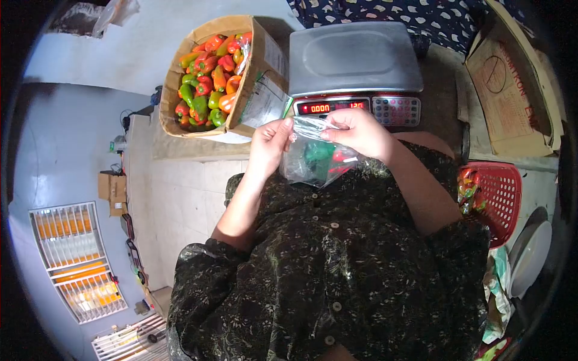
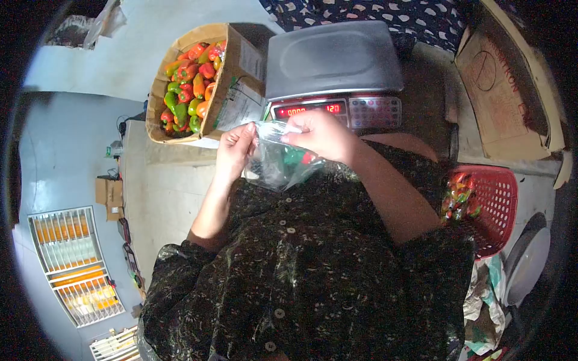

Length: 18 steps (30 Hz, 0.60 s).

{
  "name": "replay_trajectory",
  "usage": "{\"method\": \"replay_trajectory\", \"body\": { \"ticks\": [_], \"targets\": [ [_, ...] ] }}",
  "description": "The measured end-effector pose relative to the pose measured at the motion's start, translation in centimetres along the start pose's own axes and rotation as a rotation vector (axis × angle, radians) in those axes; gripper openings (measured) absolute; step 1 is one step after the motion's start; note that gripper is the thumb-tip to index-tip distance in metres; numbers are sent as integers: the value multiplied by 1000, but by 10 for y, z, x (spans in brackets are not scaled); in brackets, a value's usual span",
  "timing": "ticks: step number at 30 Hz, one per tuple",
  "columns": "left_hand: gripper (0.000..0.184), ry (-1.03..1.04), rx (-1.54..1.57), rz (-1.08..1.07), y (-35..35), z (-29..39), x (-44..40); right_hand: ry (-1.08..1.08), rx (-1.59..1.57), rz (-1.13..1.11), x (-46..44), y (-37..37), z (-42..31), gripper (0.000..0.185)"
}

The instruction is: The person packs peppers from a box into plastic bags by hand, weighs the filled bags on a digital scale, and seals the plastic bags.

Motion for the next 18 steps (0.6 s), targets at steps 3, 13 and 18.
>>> {"method": "replay_trajectory", "body": {
  "ticks": [3,13,18],
  "targets": [
    [17,-3,-62,29,3,-3,3,-84,24,71,1,-3,-4,21],
    [8,-5,-211,-102,-3,-20,0,-120,-53,-38,9,0,-22,34],
    [9,60,-98,27,3,-3,-2,-5,239,-54,3,-5,9,15]
  ]
}}
Point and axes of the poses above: each hand's wrist, its own x-axis away from the middle knuckle, its own y-axis out of the palm, z = x × y, the point moved 8 cm from there along -x, towards the middle knuckle, and after that the axes turned 10 degrees about -x, right-handed, at the moved point
